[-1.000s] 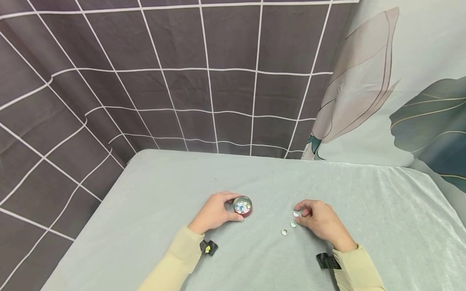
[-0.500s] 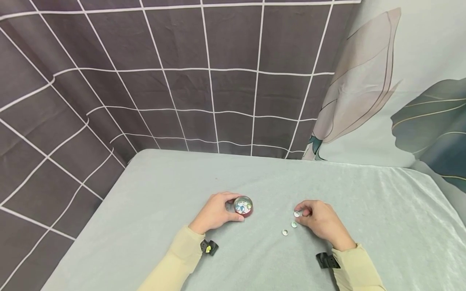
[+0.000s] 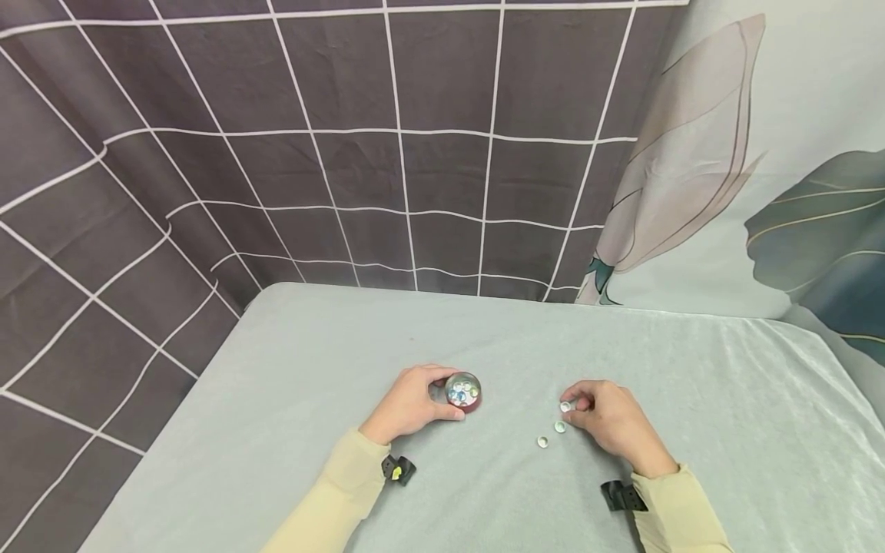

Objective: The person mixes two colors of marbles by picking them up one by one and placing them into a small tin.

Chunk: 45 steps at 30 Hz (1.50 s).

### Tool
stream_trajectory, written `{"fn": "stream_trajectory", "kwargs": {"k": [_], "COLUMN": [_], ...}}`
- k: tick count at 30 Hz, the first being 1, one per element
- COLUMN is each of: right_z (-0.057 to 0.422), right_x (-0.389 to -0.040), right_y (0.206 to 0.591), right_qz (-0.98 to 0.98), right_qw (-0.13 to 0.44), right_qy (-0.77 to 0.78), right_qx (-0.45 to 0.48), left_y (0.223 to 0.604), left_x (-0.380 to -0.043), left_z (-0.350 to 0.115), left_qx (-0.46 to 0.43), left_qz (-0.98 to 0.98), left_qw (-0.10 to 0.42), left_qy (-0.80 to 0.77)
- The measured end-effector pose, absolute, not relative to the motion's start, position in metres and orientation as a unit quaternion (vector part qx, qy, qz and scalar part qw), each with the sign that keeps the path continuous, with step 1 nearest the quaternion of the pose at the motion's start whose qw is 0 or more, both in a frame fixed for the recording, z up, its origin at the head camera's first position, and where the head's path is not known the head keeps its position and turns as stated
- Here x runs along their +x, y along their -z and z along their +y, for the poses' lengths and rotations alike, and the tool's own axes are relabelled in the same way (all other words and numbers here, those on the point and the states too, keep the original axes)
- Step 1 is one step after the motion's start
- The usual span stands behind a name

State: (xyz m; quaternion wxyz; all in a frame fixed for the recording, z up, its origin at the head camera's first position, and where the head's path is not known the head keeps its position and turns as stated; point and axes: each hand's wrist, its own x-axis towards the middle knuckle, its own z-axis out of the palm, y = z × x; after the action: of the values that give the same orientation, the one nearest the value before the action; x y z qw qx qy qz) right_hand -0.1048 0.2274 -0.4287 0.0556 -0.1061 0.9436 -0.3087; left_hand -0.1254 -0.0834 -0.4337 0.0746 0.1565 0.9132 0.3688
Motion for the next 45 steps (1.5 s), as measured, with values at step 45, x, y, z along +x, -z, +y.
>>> {"fn": "stream_trajectory", "kwargs": {"k": [45], "right_z": [0.215], "right_x": [-0.105], "right_y": [0.411], "right_qz": [0.942], "right_qw": [0.024], "right_qy": [0.316], "right_qx": [-0.113], "left_y": [0.435], "left_x": [-0.126], "left_z": [-0.083], "left_qx": [0.16], "left_qz": [0.911], "left_qw": [0.072], "left_qy": [-0.374]}}
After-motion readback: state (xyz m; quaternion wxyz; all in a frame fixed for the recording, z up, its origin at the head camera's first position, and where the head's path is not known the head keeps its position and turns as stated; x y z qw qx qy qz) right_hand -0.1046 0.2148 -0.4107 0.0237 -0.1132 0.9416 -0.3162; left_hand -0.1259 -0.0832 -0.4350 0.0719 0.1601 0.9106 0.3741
